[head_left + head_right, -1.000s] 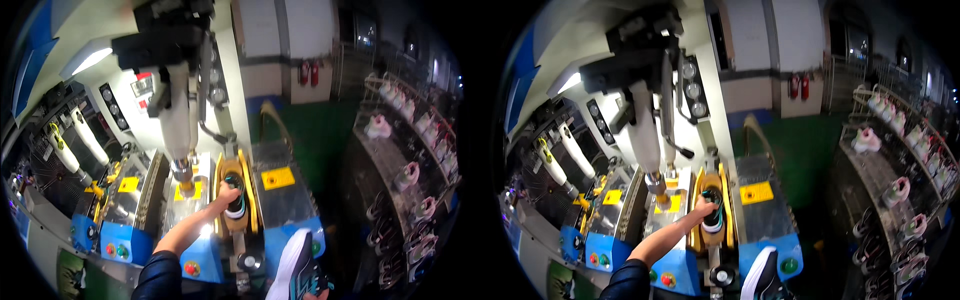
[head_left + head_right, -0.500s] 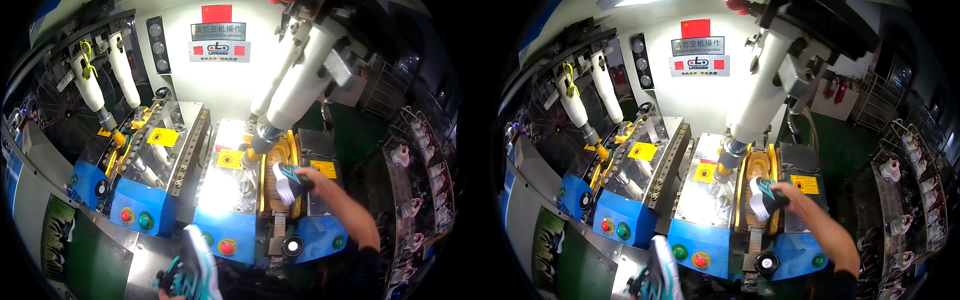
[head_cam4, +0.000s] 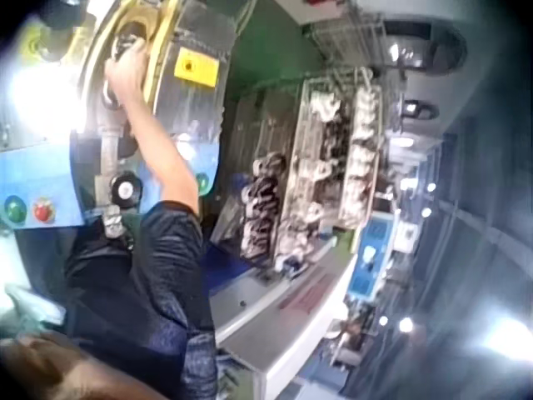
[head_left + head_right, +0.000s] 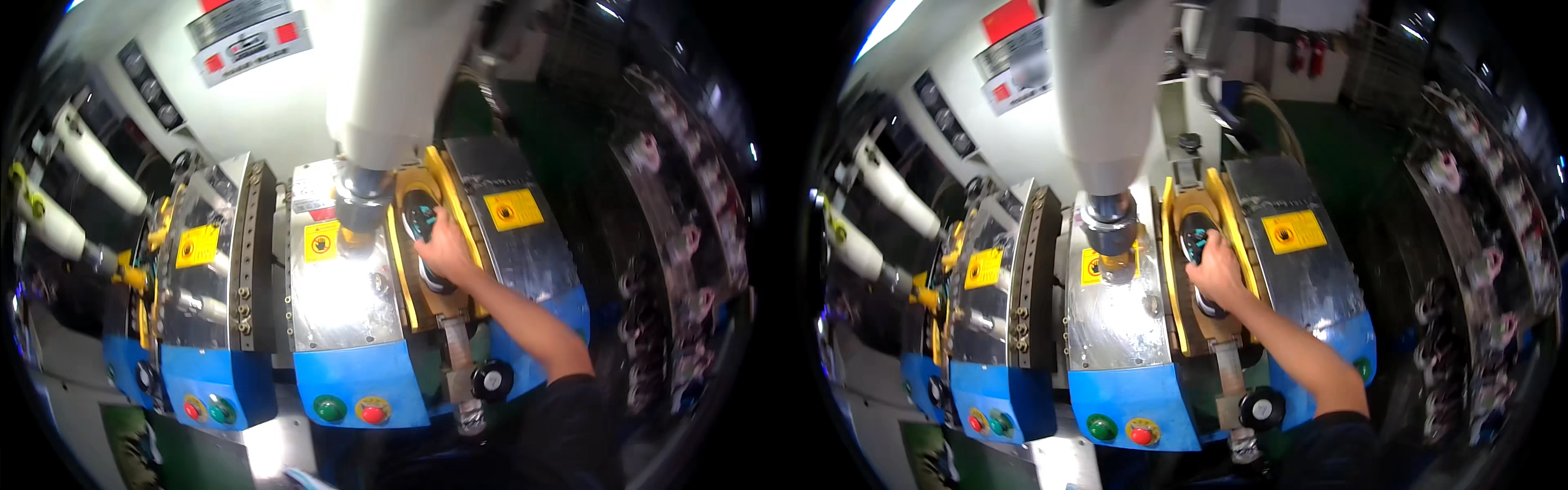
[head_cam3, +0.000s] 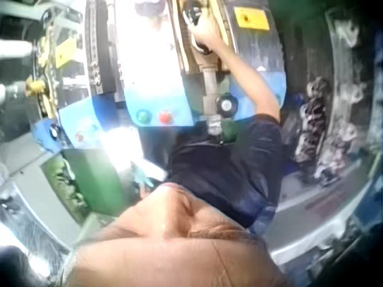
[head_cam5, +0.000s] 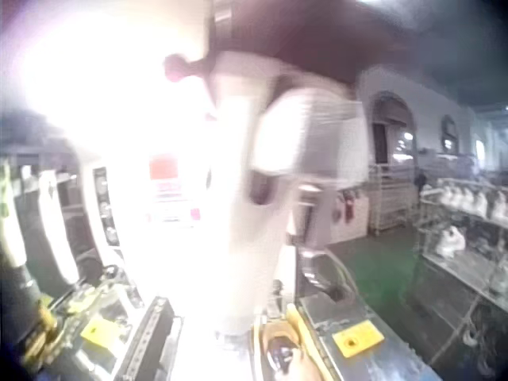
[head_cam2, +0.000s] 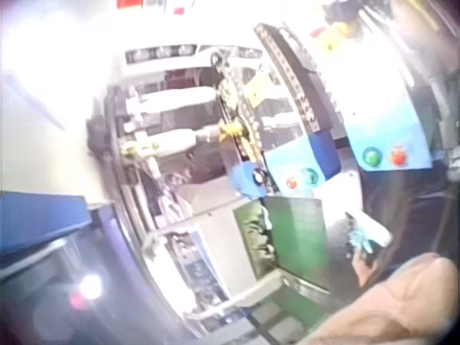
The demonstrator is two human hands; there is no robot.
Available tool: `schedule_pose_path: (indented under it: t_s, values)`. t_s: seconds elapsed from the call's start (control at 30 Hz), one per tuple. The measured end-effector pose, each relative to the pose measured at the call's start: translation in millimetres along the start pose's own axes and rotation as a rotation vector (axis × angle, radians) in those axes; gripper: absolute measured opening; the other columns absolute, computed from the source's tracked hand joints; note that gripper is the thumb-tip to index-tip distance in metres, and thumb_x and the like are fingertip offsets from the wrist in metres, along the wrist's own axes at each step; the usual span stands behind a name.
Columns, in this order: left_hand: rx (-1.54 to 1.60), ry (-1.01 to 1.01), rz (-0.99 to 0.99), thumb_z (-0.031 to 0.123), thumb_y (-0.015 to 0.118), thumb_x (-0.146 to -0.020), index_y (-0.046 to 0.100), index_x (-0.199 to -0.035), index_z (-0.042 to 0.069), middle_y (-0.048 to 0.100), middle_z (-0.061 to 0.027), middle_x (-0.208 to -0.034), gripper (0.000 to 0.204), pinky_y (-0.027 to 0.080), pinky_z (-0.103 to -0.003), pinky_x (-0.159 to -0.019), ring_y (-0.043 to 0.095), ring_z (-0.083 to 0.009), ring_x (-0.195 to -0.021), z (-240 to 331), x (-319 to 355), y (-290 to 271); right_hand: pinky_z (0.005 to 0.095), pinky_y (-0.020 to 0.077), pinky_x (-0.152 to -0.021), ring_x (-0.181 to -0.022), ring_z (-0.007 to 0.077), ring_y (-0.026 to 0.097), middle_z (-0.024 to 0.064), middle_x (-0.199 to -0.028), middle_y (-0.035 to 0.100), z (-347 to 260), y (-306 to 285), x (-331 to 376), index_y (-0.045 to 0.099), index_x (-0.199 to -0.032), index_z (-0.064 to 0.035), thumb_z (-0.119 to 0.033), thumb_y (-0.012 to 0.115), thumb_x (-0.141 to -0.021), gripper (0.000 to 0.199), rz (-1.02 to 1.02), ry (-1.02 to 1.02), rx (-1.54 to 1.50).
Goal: The person picks up shoes from a conveyor belt, places them into an industrial machine to be pressed or heated, and then moves processed shoes onto a storage rack.
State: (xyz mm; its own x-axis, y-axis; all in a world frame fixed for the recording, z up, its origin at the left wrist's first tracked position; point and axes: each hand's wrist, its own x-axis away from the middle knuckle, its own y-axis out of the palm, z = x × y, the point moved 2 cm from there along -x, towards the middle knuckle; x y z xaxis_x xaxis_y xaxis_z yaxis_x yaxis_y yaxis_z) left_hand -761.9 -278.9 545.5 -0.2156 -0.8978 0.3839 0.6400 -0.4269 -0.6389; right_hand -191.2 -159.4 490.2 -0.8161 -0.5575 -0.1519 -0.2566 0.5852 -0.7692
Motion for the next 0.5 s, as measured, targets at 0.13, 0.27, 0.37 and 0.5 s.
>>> schedule_pose_path:
  t_s: [0.13,0.27,0.37,0.5]
  values:
    - [0.412,-0.406,0.032,0.023,0.059,-0.081,0.052,-0.124,0.008,0.055,-0.0077,-0.115,0.046,0.046,-0.032,-0.081,0.054,-0.0189,-0.099,-33,-51,12,0.0439,0.0446,-0.091,-0.105,0.0422,0.053,0.0296,-0.114,0.05,-3,1,-2,0.036,-0.122,0.0063,-0.02,0.064,-0.072,0.063,0.001,0.019,0.024]
    - [0.796,-0.818,-0.081,0.031,0.057,-0.087,0.058,-0.112,0.019,0.059,-0.0012,-0.103,0.028,0.046,-0.029,-0.072,0.056,-0.0171,-0.092,-34,-83,16,0.0427,0.0439,-0.093,-0.107,0.0403,0.053,0.0289,-0.117,0.051,-17,-28,26,0.035,-0.125,0.0065,-0.023,0.064,-0.076,0.064,0.0,0.103,0.121]
    - [0.986,-0.762,-0.085,0.03,0.059,-0.086,0.056,-0.115,0.014,0.061,-0.0032,-0.1,0.033,0.049,-0.033,-0.069,0.059,-0.0184,-0.088,-45,-89,5,0.0429,0.0437,-0.093,-0.11,0.0392,0.052,0.0253,-0.118,0.052,-78,-48,102,0.037,-0.129,0.0034,-0.019,0.06,-0.081,0.058,0.175,-0.261,0.161]
    - [0.953,-0.686,-0.088,0.025,0.061,-0.085,0.054,-0.115,0.01,0.061,-0.0067,-0.1,0.034,0.052,-0.033,-0.065,0.061,-0.0196,-0.085,-43,-99,-14,0.0425,0.0385,-0.1,-0.113,0.0405,0.049,0.0266,-0.12,0.05,-192,-1,194,0.043,-0.124,0.0063,-0.023,0.066,-0.077,0.06,0.065,-0.897,-0.354]
